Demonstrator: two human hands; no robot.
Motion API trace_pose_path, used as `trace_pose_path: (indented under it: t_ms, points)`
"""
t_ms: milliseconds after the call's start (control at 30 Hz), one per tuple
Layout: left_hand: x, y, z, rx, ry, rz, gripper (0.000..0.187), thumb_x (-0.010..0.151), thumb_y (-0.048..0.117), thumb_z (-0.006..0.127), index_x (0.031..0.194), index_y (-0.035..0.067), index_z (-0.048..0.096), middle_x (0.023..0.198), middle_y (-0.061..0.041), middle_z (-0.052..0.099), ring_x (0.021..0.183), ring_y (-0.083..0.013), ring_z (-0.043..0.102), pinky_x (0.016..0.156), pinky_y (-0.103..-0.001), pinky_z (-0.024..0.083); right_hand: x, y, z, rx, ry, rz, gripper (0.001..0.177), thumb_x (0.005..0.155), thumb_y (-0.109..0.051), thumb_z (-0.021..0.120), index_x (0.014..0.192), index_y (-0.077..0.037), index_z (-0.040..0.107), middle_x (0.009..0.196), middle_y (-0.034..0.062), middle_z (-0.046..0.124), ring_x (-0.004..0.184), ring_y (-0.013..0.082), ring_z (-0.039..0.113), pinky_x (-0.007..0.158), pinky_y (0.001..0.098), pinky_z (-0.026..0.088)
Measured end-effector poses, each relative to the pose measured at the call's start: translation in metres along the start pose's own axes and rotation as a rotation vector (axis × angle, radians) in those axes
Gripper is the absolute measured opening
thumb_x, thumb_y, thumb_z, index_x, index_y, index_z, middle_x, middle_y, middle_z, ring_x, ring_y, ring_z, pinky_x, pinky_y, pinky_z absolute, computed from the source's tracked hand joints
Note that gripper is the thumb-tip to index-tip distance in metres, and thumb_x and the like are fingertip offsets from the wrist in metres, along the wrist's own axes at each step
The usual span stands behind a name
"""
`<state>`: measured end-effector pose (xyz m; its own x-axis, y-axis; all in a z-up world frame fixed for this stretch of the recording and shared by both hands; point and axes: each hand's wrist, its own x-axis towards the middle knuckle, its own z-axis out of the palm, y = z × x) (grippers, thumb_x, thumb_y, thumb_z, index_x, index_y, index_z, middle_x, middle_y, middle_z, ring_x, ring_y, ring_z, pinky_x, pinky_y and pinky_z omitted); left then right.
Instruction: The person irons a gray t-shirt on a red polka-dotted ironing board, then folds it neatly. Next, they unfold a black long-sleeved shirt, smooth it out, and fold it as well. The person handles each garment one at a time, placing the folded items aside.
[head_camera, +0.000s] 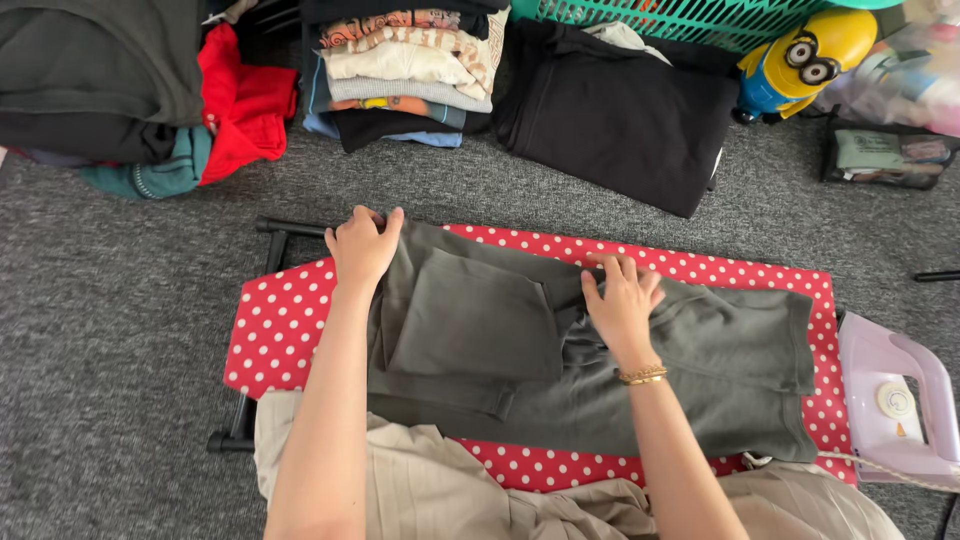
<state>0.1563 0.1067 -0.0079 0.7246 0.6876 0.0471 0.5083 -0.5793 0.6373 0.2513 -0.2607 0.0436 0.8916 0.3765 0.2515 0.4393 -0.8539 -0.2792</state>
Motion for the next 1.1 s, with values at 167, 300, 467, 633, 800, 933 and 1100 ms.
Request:
trace_pose_path:
  t_ms: [167,300,467,633,800,933,1100]
  points:
    - [0.016,-0.011,-0.004,-0.071,-0.166,0.080,0.033,0.089,0.037,0.072,0.100,0.006,0.071,0.092,-0.011,0.077,0.097,-0.0285,0.070,0.119,-0.057,0.023,0.005,0.023,0.007,0.018,-0.038,-0.058,0.024,0.080,-0.030,0.079,0.101,-0.018,0.073,0.115,0.0038,0.064,0.122,0.0346,0.046,0.109,0.0517,0.028]
    - [0.015,-0.030,-0.015,-0.459,-0.057,0.009,0.034,0.089,0.032,0.078,0.104,0.003,0.068,0.096,-0.009,0.073,0.093,-0.0196,0.069,0.089,-0.035,0.052,0.013,0.041,0.016,0.224,-0.141,0.036,0.020,0.089,-0.029,0.075,0.103,-0.015,0.069,0.105,0.0009,0.070,0.111,0.0277,0.056,0.106,0.0472,0.036]
    - [0.005,-0.034,-0.011,-0.496,0.000,0.053,0.032,0.090,0.020,0.082,0.111,0.002,0.067,0.107,-0.008,0.073,0.102,-0.0159,0.064,0.091,-0.030,0.049,0.016,0.039,0.031,0.186,-0.113,0.061,0.022,0.090,-0.026,0.076,0.106,-0.014,0.069,0.100,0.0029,0.070,0.103,0.0297,0.056,0.096,0.0463,0.040]
    - [-0.003,-0.025,-0.044,-0.828,-0.249,-0.060,0.056,0.084,0.007,0.078,0.130,0.009,0.046,0.116,-0.007,0.069,0.102,-0.0131,0.064,0.087,-0.029,0.051,0.010,0.015,0.005,0.168,-0.041,0.000,0.025,0.087,-0.023,0.077,0.109,-0.013,0.070,0.104,0.0064,0.067,0.104,0.0332,0.054,0.095,0.0483,0.039]
    - [-0.012,-0.004,-0.072,-0.790,-0.320,-0.145,0.048,0.088,0.015,0.071,0.134,0.013,0.055,0.123,-0.004,0.069,0.107,-0.0105,0.062,0.089,-0.028,0.048,-0.005,-0.049,-0.032,0.268,0.115,-0.151,0.024,0.091,-0.020,0.075,0.111,-0.009,0.067,0.113,0.0093,0.065,0.106,0.0305,0.057,0.098,0.0456,0.042]
    - [-0.016,0.003,-0.081,-0.940,-0.346,-0.246,0.042,0.102,0.031,0.056,0.139,0.011,0.063,0.132,-0.009,0.063,0.112,-0.0129,0.056,0.094,-0.029,0.044,-0.033,-0.112,-0.039,0.487,-0.214,-0.467,0.038,0.087,-0.027,0.078,0.119,-0.011,0.064,0.127,0.0075,0.065,0.119,0.0292,0.059,0.104,0.0427,0.043]
    - [-0.018,0.000,-0.080,-1.146,-0.354,-0.351,0.042,0.104,0.032,0.051,0.138,0.010,0.062,0.141,-0.011,0.060,0.127,-0.0175,0.056,0.105,-0.030,0.044,-0.058,-0.143,-0.025,0.442,-0.364,-0.694,0.064,0.083,-0.030,0.077,0.139,-0.007,0.057,0.150,0.0136,0.053,0.142,0.0325,0.042,0.117,0.0501,0.028]
